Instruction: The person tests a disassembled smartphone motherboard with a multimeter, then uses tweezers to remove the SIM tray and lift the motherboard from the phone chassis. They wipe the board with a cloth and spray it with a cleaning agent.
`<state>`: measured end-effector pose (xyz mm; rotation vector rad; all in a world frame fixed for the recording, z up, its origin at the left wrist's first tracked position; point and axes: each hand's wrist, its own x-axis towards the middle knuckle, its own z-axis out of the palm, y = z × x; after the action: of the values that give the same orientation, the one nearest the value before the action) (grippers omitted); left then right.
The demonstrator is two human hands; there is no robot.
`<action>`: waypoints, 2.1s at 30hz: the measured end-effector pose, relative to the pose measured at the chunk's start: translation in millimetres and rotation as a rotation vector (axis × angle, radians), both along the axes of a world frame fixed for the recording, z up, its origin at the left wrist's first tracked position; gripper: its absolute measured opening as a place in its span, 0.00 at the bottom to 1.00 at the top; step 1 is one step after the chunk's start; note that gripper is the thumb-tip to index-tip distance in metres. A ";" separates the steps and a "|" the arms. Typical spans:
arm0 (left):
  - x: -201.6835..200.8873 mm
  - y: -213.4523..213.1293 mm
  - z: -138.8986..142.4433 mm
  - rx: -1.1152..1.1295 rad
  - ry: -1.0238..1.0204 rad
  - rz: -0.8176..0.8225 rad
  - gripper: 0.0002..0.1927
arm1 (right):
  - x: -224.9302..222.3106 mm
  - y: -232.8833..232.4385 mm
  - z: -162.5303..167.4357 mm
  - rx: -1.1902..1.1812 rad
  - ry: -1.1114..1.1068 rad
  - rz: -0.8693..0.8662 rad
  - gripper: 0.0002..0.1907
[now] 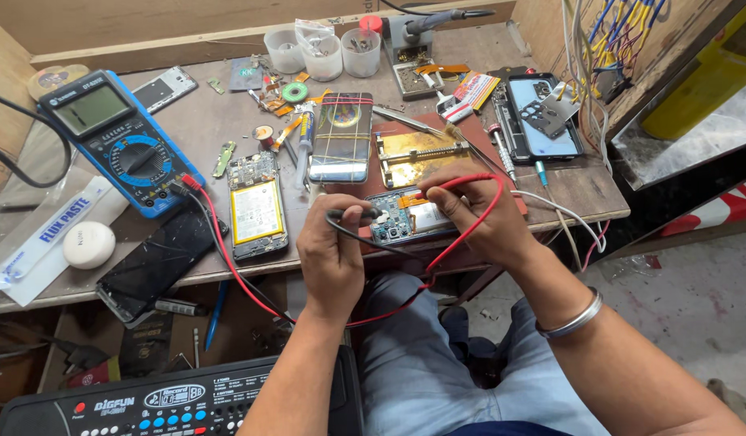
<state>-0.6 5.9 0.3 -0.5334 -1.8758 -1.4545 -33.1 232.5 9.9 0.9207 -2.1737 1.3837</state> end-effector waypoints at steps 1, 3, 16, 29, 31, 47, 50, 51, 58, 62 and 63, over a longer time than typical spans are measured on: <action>-0.1 0.0 0.1 0.020 -0.027 -0.014 0.12 | -0.2 -0.6 -1.4 -0.062 -0.127 -0.023 0.07; 0.1 -0.6 -0.4 0.060 -0.082 -0.040 0.12 | 0.8 -2.0 -2.0 -0.185 -0.382 -0.065 0.07; -0.3 -3.2 -3.0 0.037 -0.044 -0.064 0.11 | 7.7 -8.3 5.3 -0.171 -0.364 -0.050 0.07; 1.8 -5.6 -1.5 0.037 -0.034 -0.091 0.13 | 8.6 -3.3 1.5 -0.155 -0.532 0.039 0.08; 2.4 -5.7 -1.2 0.038 -0.035 -0.092 0.13 | 8.9 -4.1 2.3 -0.148 -0.553 0.030 0.08; 2.2 -4.1 -0.6 0.078 -0.051 -0.138 0.14 | 9.1 -7.6 8.0 -0.105 -0.515 0.029 0.07; 1.9 -3.4 -0.5 0.073 -0.052 -0.130 0.14 | 8.5 -6.5 6.7 -0.105 -0.517 0.035 0.07; 1.8 -3.8 -0.3 0.064 -0.049 -0.119 0.14 | 8.1 -6.5 6.2 -0.099 -0.513 0.035 0.07; 0.3 -3.4 0.3 0.061 -0.050 -0.130 0.14 | 5.2 -6.3 3.5 -0.078 -0.520 -0.009 0.08; 0.3 -3.3 -0.5 0.069 -0.060 -0.128 0.14 | 4.7 -5.8 2.6 -0.080 -0.485 0.016 0.08; 0.6 -2.9 -1.2 0.075 -0.065 -0.129 0.14 | 5.0 -5.5 2.4 -0.077 -0.491 0.015 0.08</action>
<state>0.1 3.0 -0.9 -0.5864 -1.8576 -1.6378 -28.1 227.1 12.3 0.6138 -2.4337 1.8403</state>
